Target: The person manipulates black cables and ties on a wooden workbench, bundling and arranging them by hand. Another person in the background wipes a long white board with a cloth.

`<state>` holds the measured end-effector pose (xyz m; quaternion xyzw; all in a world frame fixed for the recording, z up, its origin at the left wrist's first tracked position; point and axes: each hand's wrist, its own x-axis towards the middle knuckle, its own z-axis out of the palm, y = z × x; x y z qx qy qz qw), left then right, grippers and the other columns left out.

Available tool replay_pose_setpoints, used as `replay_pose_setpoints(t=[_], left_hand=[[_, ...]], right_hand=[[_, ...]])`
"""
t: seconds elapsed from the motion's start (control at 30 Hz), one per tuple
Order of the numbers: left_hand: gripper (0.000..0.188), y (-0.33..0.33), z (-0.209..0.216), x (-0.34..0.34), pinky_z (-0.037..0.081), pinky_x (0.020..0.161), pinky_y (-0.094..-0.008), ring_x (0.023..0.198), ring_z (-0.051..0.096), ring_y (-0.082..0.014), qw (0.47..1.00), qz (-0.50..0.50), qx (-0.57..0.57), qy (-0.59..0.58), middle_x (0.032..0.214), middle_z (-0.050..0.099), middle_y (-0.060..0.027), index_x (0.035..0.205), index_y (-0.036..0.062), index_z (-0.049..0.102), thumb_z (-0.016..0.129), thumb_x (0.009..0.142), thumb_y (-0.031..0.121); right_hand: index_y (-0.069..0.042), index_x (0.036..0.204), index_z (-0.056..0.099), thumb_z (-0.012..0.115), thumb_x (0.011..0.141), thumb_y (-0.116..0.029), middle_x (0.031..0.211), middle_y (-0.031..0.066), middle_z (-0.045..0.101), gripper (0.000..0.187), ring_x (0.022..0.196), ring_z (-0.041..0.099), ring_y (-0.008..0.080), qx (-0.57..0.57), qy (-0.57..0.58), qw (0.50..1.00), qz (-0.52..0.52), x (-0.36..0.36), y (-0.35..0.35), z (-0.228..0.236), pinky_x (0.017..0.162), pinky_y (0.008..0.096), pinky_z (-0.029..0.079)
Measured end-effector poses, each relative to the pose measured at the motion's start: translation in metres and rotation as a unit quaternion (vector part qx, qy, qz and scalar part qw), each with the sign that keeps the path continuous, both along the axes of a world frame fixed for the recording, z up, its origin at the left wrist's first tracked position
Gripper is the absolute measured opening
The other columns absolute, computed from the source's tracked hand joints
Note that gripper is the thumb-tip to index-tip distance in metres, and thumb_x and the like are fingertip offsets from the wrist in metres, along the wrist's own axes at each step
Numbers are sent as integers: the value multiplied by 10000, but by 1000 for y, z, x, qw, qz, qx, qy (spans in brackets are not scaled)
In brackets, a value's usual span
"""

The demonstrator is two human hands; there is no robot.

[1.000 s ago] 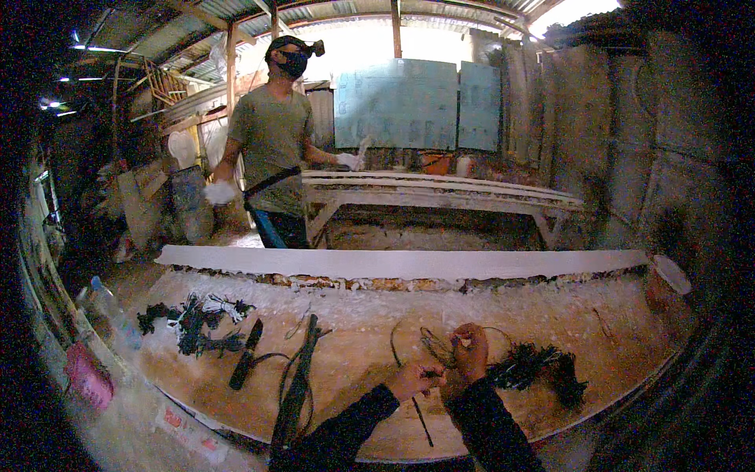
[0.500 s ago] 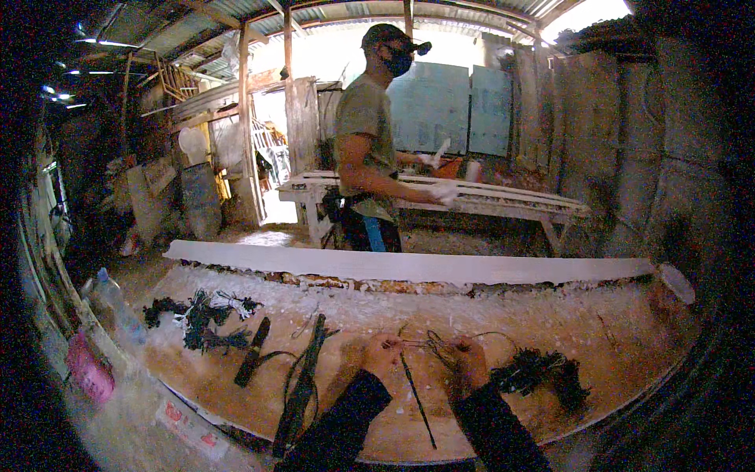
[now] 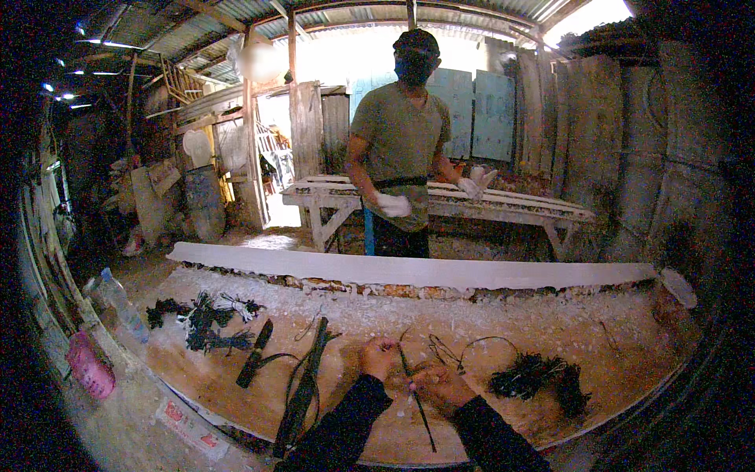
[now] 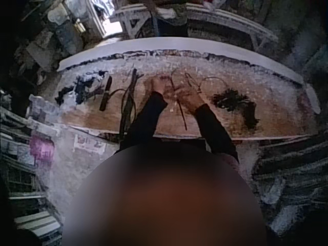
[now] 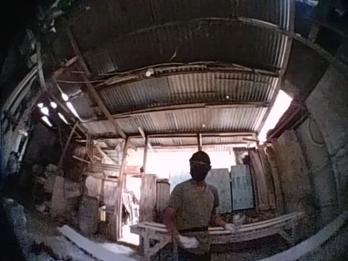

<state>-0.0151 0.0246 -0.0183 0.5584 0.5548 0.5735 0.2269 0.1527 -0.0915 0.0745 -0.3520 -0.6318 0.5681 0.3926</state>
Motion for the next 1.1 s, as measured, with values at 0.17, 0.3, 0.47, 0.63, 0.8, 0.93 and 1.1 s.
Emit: replay_pose_setpoints(t=[0.17,0.3,0.47,0.63,0.8,0.93,1.1], left_hand=[[126,-5,-2,10,475,618,-288,633,596,-180,997,-40,41,57,687,626,-84,794,46,651,657,694,124],[160,-5,-10,13,476,654,-283,715,591,-169,985,-169,14,33,814,623,-84,853,38,641,641,703,92],[246,-14,-4,23,484,661,-282,796,567,-146,920,-389,49,-21,932,577,-50,978,44,596,630,737,78],[271,-61,32,31,511,645,-273,806,555,-122,832,-523,-169,-80,917,555,-8,1047,65,532,610,800,141],[254,-86,52,46,519,624,-261,811,549,-113,821,-531,-169,-127,926,553,3,1026,78,532,603,814,199],[233,-82,45,44,510,613,-253,821,548,-109,774,-567,-202,-198,925,559,6,991,74,551,617,800,189],[186,-52,35,27,483,561,-250,754,549,-106,870,-455,-125,-142,803,575,12,909,67,595,643,773,184]], right_hand=[[-41,783,632,676,716,-103,773,42,568,101,808,554,157,102,-72,990,-70,-1,-10,26,757,296,443],[-52,740,568,654,718,-80,731,41,572,94,686,547,142,32,69,981,-176,0,-13,33,645,291,461],[-59,716,524,641,717,-69,721,32,570,117,651,541,141,74,-69,921,-377,25,21,17,567,269,449],[-58,765,551,632,699,-39,793,47,588,106,744,542,138,198,-121,884,-406,38,38,-9,626,268,446],[-51,825,571,598,716,-8,844,58,599,120,782,553,155,210,-40,887,-410,32,39,-16,669,286,450],[-29,829,579,578,731,19,818,62,602,109,760,560,165,242,-41,887,-391,34,45,-18,686,291,451],[-15,787,583,596,730,20,771,56,606,68,723,564,148,214,-80,880,-416,40,52,-28,675,287,454]])
